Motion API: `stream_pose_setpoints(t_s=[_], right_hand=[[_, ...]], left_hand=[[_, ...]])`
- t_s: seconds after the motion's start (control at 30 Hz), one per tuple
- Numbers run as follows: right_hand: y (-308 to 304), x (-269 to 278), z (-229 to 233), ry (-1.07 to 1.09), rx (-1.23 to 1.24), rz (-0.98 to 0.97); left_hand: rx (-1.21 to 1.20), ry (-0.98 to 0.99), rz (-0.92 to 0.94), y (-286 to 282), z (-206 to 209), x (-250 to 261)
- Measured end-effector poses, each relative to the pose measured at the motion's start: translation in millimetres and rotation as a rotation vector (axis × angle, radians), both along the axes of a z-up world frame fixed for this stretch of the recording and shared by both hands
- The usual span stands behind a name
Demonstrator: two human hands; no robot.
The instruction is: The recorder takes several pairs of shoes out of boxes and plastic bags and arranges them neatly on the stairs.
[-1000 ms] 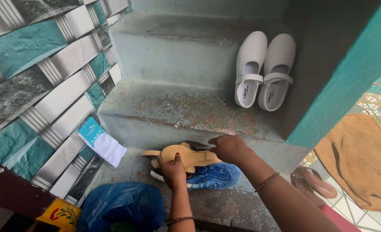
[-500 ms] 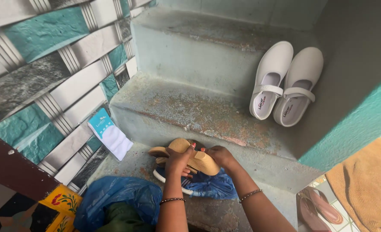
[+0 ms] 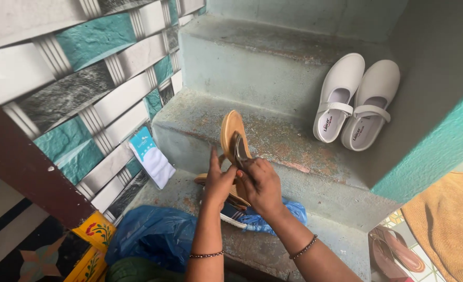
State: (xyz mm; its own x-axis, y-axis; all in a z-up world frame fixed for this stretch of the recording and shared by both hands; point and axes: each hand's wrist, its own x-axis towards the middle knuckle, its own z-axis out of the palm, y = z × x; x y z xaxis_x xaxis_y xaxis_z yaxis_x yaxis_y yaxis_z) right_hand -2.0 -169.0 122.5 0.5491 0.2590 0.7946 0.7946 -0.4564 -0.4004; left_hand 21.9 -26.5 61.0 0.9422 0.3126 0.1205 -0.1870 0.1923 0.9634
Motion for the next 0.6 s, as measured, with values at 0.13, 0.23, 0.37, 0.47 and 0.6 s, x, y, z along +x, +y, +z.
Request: stream_pose_setpoints(t_s=[0.13, 0.23, 0.37, 0.47, 0.6], right_hand=[[2.7, -4.5, 8.9, -0.035, -0.05, 0.024], [-5.9, -11.4, 5.1, -0.041, -0.055, 0.075], [-20.7, -5.6, -0.4, 0.069, -0.057, 0.156], [-37.0, 11.8, 3.9, 0.254, 0.064, 0.074], [-63.0, 40.9, -12.3, 0.768, -0.12, 0.079]], left_hand=[[-0.157, -0.167, -0.043, -10.6, -17.0, 7.3], [-0.457, -0.106, -0.099, -28.3, -37.2, 14.3], [-0.551, -0.129, -0.02, -41.1, -40.7, 21.2], [-0.61, -0.122, -0.007, -44.0, -15.9, 16.4], [-0.676, -0.157, -0.062, -43.0, -36.8, 29.0]])
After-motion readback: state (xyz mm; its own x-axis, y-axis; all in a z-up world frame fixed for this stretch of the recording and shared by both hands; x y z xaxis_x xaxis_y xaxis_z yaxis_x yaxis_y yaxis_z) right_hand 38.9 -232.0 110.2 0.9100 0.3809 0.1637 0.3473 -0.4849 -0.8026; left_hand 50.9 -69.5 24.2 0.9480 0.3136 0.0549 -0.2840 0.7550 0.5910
